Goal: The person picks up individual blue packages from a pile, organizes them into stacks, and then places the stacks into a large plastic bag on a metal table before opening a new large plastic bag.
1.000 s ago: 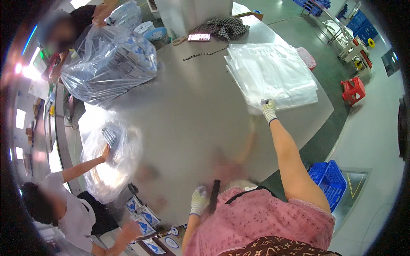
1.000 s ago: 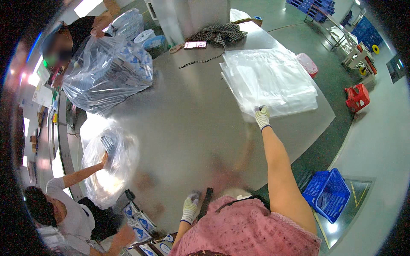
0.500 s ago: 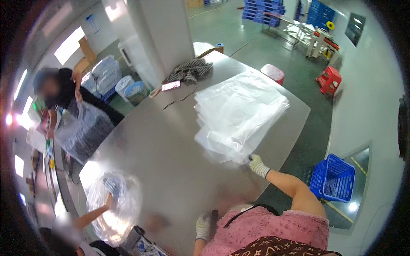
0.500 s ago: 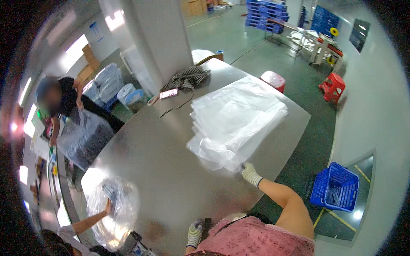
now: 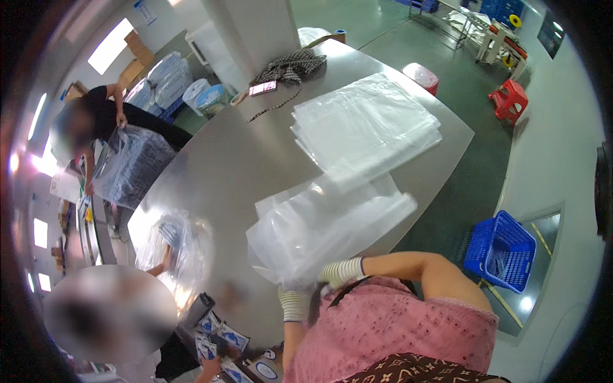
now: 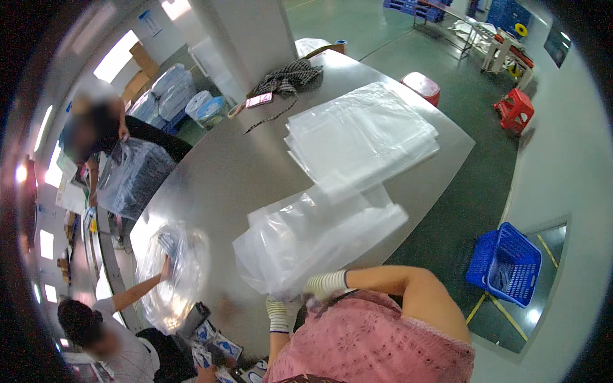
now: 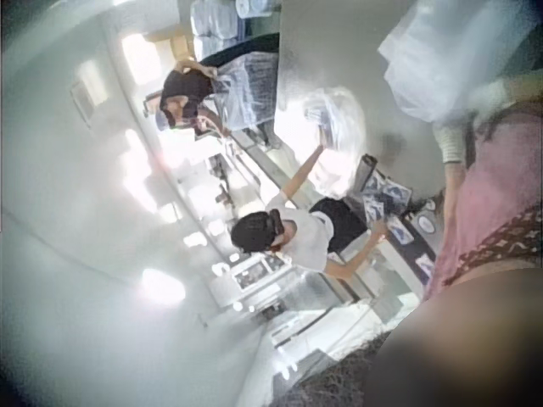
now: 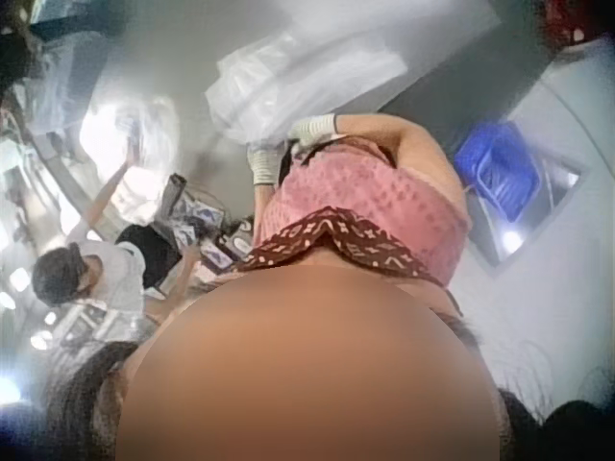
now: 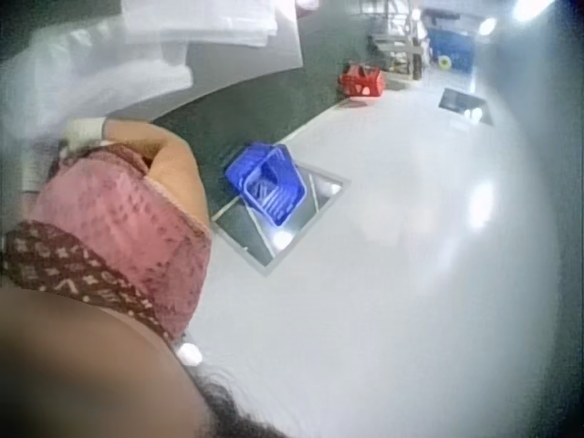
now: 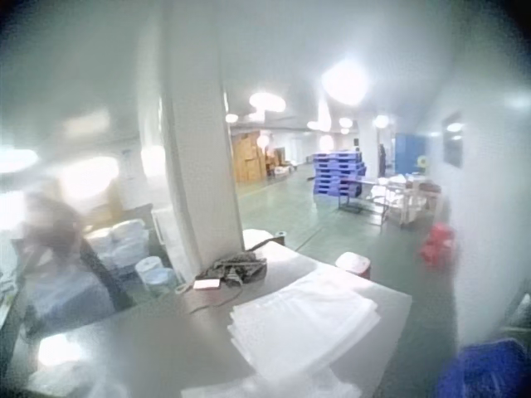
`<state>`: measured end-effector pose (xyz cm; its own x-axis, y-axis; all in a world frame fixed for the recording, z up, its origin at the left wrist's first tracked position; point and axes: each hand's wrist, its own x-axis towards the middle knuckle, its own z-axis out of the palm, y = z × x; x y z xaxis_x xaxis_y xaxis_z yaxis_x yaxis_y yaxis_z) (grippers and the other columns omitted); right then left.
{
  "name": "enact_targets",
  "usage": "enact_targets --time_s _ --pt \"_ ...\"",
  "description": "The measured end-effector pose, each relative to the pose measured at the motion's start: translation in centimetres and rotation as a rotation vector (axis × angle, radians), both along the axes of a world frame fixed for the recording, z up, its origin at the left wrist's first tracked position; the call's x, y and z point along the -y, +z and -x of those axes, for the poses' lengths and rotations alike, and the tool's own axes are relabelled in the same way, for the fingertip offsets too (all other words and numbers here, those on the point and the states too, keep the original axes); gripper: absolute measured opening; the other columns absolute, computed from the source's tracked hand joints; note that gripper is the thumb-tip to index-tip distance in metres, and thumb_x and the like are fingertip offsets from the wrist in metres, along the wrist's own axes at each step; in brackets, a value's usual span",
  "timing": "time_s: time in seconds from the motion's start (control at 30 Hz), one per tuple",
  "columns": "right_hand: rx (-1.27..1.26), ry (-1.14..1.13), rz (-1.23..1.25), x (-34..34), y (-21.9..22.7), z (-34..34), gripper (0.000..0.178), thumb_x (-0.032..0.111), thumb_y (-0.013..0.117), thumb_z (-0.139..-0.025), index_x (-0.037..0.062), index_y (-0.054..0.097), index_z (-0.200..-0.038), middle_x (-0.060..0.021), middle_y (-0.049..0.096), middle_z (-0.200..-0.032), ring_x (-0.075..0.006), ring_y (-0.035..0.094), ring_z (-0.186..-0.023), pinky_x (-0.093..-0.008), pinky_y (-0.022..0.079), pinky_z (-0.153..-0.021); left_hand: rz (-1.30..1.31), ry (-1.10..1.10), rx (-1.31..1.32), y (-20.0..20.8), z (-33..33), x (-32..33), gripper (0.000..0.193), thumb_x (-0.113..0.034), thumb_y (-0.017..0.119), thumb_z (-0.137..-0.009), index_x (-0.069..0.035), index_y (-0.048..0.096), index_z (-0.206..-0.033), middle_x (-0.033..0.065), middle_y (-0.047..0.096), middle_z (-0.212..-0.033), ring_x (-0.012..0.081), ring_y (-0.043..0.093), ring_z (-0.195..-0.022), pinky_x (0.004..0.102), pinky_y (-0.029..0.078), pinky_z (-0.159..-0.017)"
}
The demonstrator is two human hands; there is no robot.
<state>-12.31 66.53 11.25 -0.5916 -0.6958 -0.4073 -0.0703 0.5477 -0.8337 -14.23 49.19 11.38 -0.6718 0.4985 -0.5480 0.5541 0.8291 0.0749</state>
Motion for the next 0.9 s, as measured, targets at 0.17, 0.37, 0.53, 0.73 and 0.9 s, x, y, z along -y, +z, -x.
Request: enact_targets --time_s 0.17,0.37,0.53,0.73,0.9 --pt "-0.628 -0.584 -0.339 -8.2 -3.3 6.5 0.022 0.016 0.052 -0.073 0.0051 0.062 -0.089 -0.0216 0.061 -0.08 -0.0366 0.059 -0.077 -0.0433 0.047 -0.068 -1.406 1.584 0.374 -12.5 -6.2 14.3 0.031 -0.015 0.041 -0.087 -0.005 0.051 -0.115 0.0067 0.06 -0.104 0.0206 0.058 -0.083 0.0324 0.048 -0.073" --pt "0.544 -1.948 0.209 -16.9 -15.4 11.7 0.041 0.04 0.053 -0.082 -0.0002 0.058 -0.083 -0.0155 0.06 -0.074 -0.0293 0.061 -0.066 -0.0433 0.048 -0.051 -1.335 1.734 0.069 -13.3 -11.5 20.0 0.031 0.008 0.049 -0.077 0.003 0.049 -0.108 0.0125 0.059 -0.101 0.0209 0.057 -0.085 0.0281 0.047 -0.072" --pt "0.058 -2.243 0.097 -26.3 -20.5 14.7 0.053 0.047 0.053 -0.083 -0.0045 0.059 -0.09 -0.0215 0.062 -0.094 -0.0269 0.063 -0.079 -0.0415 0.049 -0.064 -1.375 1.567 0.278 -17.8 -10.6 16.8 0.026 0.001 0.048 -0.08 -0.001 0.051 -0.106 0.0089 0.06 -0.097 0.0217 0.057 -0.081 0.0276 0.047 -0.07" --pt "-0.124 -1.019 -1.023 -30.2 -16.2 16.4 0.032 0.015 0.049 -0.081 0.0042 0.055 -0.111 -0.0186 0.057 -0.11 -0.0294 0.056 -0.104 -0.0389 0.046 -0.086 -1.046 1.291 0.072 -9.8 -9.3 12.2 0.009 -0.003 0.046 -0.083 -0.001 0.049 -0.091 0.0076 0.058 -0.088 0.0196 0.055 -0.08 0.0294 0.046 -0.068" --pt "-0.125 -1.677 -0.723 -22.4 -12.3 14.8 0.048 0.038 0.049 -0.083 -0.0061 0.059 -0.096 -0.0262 0.059 -0.098 -0.0362 0.058 -0.094 -0.039 0.045 -0.083 -1.19 1.544 0.196 -19.8 -9.3 15.9 0.016 -0.01 0.042 -0.085 -0.001 0.051 -0.095 0.0087 0.058 -0.09 0.0201 0.054 -0.08 0.0303 0.045 -0.071"
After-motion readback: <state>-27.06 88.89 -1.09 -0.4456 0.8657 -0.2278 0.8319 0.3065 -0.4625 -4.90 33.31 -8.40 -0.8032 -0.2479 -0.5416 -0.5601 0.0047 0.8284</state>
